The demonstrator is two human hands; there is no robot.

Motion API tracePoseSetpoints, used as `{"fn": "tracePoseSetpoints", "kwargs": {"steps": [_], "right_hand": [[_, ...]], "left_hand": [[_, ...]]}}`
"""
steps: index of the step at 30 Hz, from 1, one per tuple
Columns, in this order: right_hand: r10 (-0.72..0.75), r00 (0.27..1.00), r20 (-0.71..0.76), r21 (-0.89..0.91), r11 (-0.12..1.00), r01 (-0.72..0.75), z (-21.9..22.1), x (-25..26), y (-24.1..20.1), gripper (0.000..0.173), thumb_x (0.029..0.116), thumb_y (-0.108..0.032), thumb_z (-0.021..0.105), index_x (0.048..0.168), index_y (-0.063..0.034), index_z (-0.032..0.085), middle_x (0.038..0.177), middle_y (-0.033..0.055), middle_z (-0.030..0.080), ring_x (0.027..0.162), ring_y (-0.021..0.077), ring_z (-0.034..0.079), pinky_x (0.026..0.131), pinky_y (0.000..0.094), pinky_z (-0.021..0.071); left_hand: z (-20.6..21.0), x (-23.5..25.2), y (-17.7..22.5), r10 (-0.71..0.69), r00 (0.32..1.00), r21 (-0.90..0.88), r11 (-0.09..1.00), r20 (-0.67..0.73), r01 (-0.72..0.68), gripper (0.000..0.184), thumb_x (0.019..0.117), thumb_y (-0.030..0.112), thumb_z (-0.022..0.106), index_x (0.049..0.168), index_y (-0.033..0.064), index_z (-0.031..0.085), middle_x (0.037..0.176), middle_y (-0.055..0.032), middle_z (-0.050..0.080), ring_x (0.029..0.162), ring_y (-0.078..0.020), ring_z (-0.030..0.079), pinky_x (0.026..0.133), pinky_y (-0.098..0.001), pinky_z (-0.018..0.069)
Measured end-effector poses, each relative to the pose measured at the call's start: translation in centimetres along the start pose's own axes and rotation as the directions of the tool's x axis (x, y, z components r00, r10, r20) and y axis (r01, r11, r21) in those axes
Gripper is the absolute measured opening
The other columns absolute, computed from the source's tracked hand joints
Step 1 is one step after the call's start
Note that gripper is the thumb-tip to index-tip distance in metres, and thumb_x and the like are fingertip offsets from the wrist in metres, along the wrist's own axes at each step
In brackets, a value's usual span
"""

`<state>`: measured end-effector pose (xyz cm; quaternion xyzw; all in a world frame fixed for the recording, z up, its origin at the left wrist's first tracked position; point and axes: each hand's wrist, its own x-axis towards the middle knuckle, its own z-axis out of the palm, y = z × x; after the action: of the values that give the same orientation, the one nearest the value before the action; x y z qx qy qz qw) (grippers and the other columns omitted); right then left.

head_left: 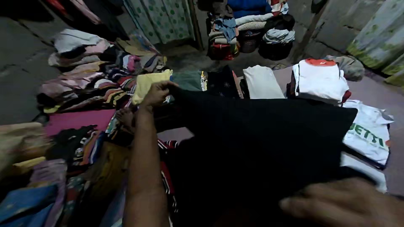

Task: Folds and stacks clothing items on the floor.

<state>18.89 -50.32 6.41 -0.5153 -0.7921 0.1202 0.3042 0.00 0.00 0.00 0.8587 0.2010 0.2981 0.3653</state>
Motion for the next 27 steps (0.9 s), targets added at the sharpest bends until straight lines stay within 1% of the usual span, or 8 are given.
{"fn": "tracePoseSetpoints", "kwargs": {"steps": [3,6,10,13,16,19,23,27], "right_hand": [[-0.058,0.998,0.009,0.376,0.925,0.05,4.4,1.4,4.6,0.043,0.1027,-0.033,0.062,0.129,0.0008,0.064,0.108,0.0136,0.072,0.096,0.0142,0.07,0.085,0.0267,0.0586],[0.305,0.942,-0.139,0.502,0.842,-0.199,7.3,1.4,12.7,0.053,0.0958,-0.038,0.068,0.128,0.003,0.063,0.103,0.0052,0.074,0.09,0.0062,0.071,0.081,0.026,0.061],[0.79,0.607,0.082,0.233,0.577,-0.783,12.9,-0.1,24.9,0.047,0.0948,-0.015,0.072,0.134,0.0067,0.058,0.115,0.0264,0.068,0.102,0.0361,0.068,0.094,0.0522,0.0543],[0.869,0.45,0.207,-0.151,0.482,-0.863,16.8,-1.3,29.6,0.047,0.092,-0.011,0.073,0.136,0.0024,0.061,0.136,0.0307,0.058,0.129,0.0493,0.053,0.106,0.0647,0.0431],[0.864,0.437,0.25,-0.296,0.498,-0.815,19.4,-2.1,31.8,0.049,0.0936,-0.017,0.07,0.139,-0.0007,0.059,0.146,0.0294,0.05,0.138,0.0503,0.044,0.107,0.0653,0.0414],[0.832,0.498,0.244,-0.343,0.554,-0.758,20.8,-2.5,33.3,0.05,0.0973,-0.026,0.065,0.139,-0.0003,0.058,0.149,0.03,0.047,0.142,0.0488,0.04,0.111,0.0648,0.0366],[0.735,0.627,0.257,-0.349,0.676,-0.649,21.3,-1.8,34.5,0.057,0.0971,-0.033,0.064,0.146,-0.0043,0.053,0.152,0.0275,0.045,0.145,0.0456,0.038,0.116,0.0638,0.0292],[0.754,0.599,0.268,-0.348,0.656,-0.67,21.3,-1.3,35.8,0.059,0.0924,-0.031,0.07,0.144,-0.006,0.055,0.151,0.0222,0.048,0.143,0.0431,0.04,0.113,0.0654,0.0334]], "left_hand": [[1.6,-4.0,-5.9,-0.354,0.924,0.115,0.922,-0.144,0.371,0.031,0.1025,-0.006,0.046,0.131,-0.0078,0.06,0.13,-0.0239,0.063,0.115,-0.0297,0.063,0.101,-0.0463,0.0488],[5.0,-8.5,-9.0,-0.447,0.859,0.144,0.86,-0.249,0.489,0.036,0.1031,-0.003,0.047,0.138,-0.0024,0.055,0.139,-0.0262,0.058,0.124,-0.0431,0.059,0.103,-0.0578,0.0467],[13.0,-13.6,-8.8,-0.528,0.808,0.222,0.848,0.263,0.482,0.04,0.1018,0.018,0.063,0.135,-0.004,0.059,0.135,-0.0236,0.061,0.127,-0.0332,0.06,0.11,-0.049,0.0453],[18.9,-17.4,-6.2,-0.527,0.63,0.375,0.85,0.571,0.371,0.067,0.0895,0.035,0.079,0.142,0.0013,0.056,0.145,-0.0243,0.054,0.138,-0.0391,0.049,0.116,-0.0557,0.0371],[22.7,-20.3,-5.3,-0.582,0.521,0.52,0.807,0.624,0.28,0.082,0.082,0.036,0.086,0.15,0.0076,0.049,0.154,-0.0214,0.043,0.141,-0.044,0.04,0.111,-0.0611,0.0393],[23.4,-20.9,-6.2,-0.558,0.53,0.529,0.818,0.638,0.225,0.059,0.0873,0.018,0.08,0.141,0.0079,0.059,0.149,-0.0196,0.048,0.138,-0.0437,0.043,0.108,-0.0591,0.0426],[21.8,-20.7,-7.9,-0.421,0.588,0.368,0.904,0.691,0.216,0.039,0.096,0.008,0.065,0.135,0.0056,0.066,0.145,-0.0163,0.058,0.136,-0.0361,0.051,0.115,-0.052,0.0383],[20.3,-19.5,-8.0,-0.418,0.673,0.268,0.908,0.61,0.321,0.029,0.1064,0.011,0.05,0.12,-0.0026,0.071,0.121,-0.0208,0.071,0.119,-0.0328,0.065,0.11,-0.0491,0.0448]]}}
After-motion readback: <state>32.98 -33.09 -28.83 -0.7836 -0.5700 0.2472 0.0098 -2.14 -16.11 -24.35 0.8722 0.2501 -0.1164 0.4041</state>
